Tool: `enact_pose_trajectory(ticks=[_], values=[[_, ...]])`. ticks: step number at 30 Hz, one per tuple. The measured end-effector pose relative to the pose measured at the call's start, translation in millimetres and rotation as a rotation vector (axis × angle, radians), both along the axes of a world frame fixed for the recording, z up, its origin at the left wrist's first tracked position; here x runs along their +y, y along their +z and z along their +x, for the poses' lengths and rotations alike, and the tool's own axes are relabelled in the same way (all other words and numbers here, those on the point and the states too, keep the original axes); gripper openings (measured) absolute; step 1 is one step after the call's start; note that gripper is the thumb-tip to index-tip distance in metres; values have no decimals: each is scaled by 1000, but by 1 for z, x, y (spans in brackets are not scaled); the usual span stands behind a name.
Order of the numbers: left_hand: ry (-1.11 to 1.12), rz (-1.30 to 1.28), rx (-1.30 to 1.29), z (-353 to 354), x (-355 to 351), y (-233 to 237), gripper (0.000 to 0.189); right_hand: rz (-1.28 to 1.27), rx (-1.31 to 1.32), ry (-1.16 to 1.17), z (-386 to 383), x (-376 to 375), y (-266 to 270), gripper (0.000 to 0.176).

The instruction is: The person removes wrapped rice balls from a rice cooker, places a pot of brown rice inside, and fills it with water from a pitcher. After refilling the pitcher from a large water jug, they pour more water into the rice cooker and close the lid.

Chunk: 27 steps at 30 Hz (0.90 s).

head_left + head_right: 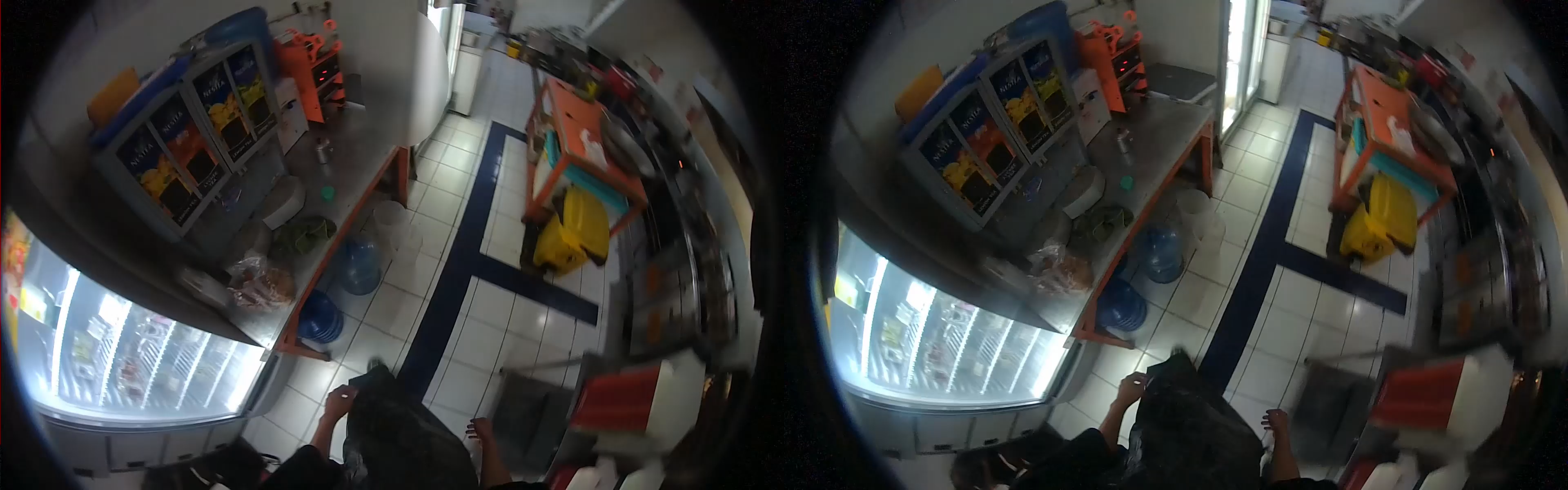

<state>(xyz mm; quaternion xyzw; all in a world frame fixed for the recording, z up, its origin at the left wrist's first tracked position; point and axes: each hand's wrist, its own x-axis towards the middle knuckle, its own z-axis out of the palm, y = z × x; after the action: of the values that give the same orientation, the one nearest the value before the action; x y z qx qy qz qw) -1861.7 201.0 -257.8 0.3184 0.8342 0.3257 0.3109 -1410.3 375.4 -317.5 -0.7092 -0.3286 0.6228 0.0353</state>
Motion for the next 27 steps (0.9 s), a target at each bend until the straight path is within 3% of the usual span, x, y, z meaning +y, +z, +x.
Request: enact_pose_trajectory(ticks=[2,5,8,9,11,13,15,17,18,21,22,23,24,25,26,27], values=[[101,-5,14,-30,28,-51,15,97,-23,58,-39,91,6,26],[260,-145,9,-75,85,-114,21,211,-42,183,-81,198,16,32],[515,-169,-238,-113,155,-156,28,115,8,207,-150,316,11,30],[596,-223,-311,-119,178,-199,27,111,20,243,-165,353,7,31],[671,-175,-220,-122,231,-182,26,185,-37,359,-215,408,33,29],[737,-196,-404,-129,282,-153,25,204,-49,451,-257,467,44,28],[846,-99,-413,-126,332,-137,24,288,-3,577,-294,528,44,27],[1007,19,-400,-111,373,-155,24,550,-180,1047,-314,617,-5,28],[958,18,-365,-107,387,-145,26,570,-223,1130,-353,640,12,31],[1126,-297,-258,-84,442,-149,27,544,-275,1480,-441,715,13,33],[1194,-222,-253,-68,459,-145,27,613,-196,1642,-480,727,34,31],[1277,-140,-221,-73,474,-144,26,700,-124,1792,-500,766,18,32],[1280,-236,-202,-94,490,-121,24,775,-41,1914,-514,809,-18,32],[1232,-347,-229,-95,507,-96,22,766,-145,2068,-530,848,-50,21],[1305,-257,-314,-76,525,-101,22,746,51,2104,-563,843,-14,15],[1402,-146,-352,-77,537,-114,21,661,72,2118,-588,842,9,13]])
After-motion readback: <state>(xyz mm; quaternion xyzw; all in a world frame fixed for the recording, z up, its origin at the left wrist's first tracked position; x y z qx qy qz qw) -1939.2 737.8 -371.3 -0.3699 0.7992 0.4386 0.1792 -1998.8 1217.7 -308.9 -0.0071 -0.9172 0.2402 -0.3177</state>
